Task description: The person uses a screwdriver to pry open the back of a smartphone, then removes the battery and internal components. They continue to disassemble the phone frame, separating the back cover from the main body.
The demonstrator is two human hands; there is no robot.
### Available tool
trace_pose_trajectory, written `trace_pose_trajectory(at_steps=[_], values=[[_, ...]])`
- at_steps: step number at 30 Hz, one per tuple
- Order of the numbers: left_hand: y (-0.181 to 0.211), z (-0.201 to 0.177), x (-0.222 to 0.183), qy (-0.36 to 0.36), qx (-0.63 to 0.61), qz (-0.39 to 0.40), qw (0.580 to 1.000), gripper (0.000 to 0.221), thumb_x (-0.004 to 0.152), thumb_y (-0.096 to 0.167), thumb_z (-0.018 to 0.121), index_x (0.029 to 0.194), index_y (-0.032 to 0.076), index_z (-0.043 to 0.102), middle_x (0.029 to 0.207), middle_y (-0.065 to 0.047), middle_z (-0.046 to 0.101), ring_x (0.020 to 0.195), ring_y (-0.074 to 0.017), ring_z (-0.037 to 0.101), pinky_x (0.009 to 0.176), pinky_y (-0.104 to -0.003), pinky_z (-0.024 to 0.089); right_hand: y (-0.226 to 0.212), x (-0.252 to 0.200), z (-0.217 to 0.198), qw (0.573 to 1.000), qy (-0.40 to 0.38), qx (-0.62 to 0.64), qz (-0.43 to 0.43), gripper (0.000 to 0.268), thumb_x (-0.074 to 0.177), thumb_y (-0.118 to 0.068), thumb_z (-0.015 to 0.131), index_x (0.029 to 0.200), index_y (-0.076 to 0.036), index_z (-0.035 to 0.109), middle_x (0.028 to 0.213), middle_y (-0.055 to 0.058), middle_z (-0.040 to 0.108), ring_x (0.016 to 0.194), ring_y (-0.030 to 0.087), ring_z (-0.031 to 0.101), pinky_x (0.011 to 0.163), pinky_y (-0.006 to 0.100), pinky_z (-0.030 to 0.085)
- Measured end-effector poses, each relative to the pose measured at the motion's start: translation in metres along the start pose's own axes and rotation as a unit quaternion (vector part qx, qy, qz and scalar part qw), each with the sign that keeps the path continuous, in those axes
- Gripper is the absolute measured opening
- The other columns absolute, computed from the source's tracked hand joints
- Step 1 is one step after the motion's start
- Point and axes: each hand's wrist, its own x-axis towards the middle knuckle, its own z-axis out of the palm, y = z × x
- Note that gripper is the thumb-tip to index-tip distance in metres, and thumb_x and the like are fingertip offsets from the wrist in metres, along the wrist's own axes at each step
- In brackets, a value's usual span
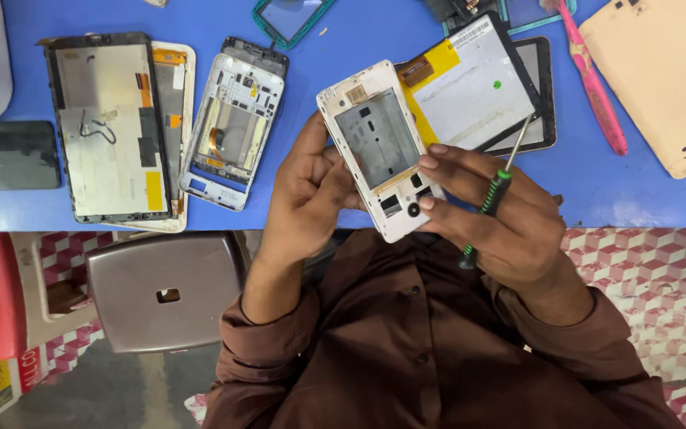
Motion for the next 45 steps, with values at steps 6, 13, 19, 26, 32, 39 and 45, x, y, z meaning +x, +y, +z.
trace_pose_trajectory(at_steps=[6,13,19,26,32,39,45], values=[[-0.001,-0.003,0.0,-0.016,0.025,0.007,1.0,0.051,0.112,-0.002,0.042,0.16,-0.003,0.025,0.121,-0.017,0.07,0.099,-0.0192,0.075,0.083,-0.031,0.066,-0.002,0.0,-0.003,0.999,-0.031,-0.032,-0.016,0.015,0.09,-0.004,0.076,0.104,0.001,0.072,0.118,0.023,0.072,0.118,0.043,0.069,0.098,0.045,0.058],[0.001,0.003,0.003,-0.022,0.036,0.016,0.999,0.05,0.113,-0.003,0.042,0.16,-0.002,0.026,0.123,-0.018,0.07,0.097,-0.0167,0.073,0.079,-0.026,0.064,-0.006,-0.002,-0.011,0.997,-0.051,-0.056,-0.018,0.01,0.09,0.0,0.073,0.096,0.006,0.068,0.112,0.024,0.073,0.116,0.045,0.07,0.098,0.048,0.063],[0.001,0.003,0.005,-0.007,0.062,-0.016,0.998,0.052,0.107,-0.005,0.04,0.157,-0.001,0.026,0.122,-0.015,0.069,0.094,-0.0127,0.073,0.074,-0.023,0.063,0.005,-0.015,-0.003,0.999,-0.016,-0.029,-0.034,0.012,0.094,0.0,0.073,0.101,0.006,0.065,0.112,0.025,0.071,0.116,0.046,0.069,0.096,0.051,0.059],[-0.006,0.004,0.002,-0.011,0.252,0.002,0.968,0.032,0.106,-0.003,0.051,0.138,-0.004,0.05,0.094,-0.009,0.073,0.075,-0.0124,0.074,0.064,-0.025,0.061,0.011,-0.043,-0.006,0.998,0.049,0.022,0.015,0.019,0.103,-0.002,0.068,0.122,-0.001,0.064,0.126,0.022,0.069,0.123,0.037,0.07,0.096,0.045,0.061],[0.0,0.003,0.006,0.009,0.044,0.005,0.999,0.051,0.11,0.001,0.047,0.157,-0.003,0.03,0.114,-0.014,0.074,0.092,-0.0174,0.076,0.076,-0.029,0.066,0.053,-0.068,-0.005,0.969,0.196,0.148,0.007,0.017,0.1,-0.008,0.062,0.116,-0.004,0.067,0.123,0.024,0.067,0.113,0.036,0.069,0.089,0.048,0.064],[0.003,0.002,0.008,0.004,-0.032,0.014,0.999,0.052,0.111,0.0,0.049,0.159,-0.004,0.029,0.129,-0.019,0.069,0.109,-0.023,0.074,0.089,-0.036,0.067,0.059,-0.097,-0.029,0.947,0.307,0.043,0.085,0.016,0.117,-0.01,0.061,0.121,0.0,0.049,0.111,0.032,0.073,0.094,0.043,0.08,0.072,0.044,0.064],[-0.001,0.003,0.006,0.022,-0.041,0.035,0.998,0.052,0.11,-0.001,0.053,0.159,-0.004,0.033,0.132,-0.02,0.067,0.11,-0.0226,0.072,0.089,-0.037,0.067,0.051,-0.112,-0.041,0.891,0.375,0.149,0.205,0.023,0.124,-0.012,0.064,0.13,0.002,0.046,0.105,0.028,0.07,0.085,0.036,0.078,0.072,0.04,0.063]])
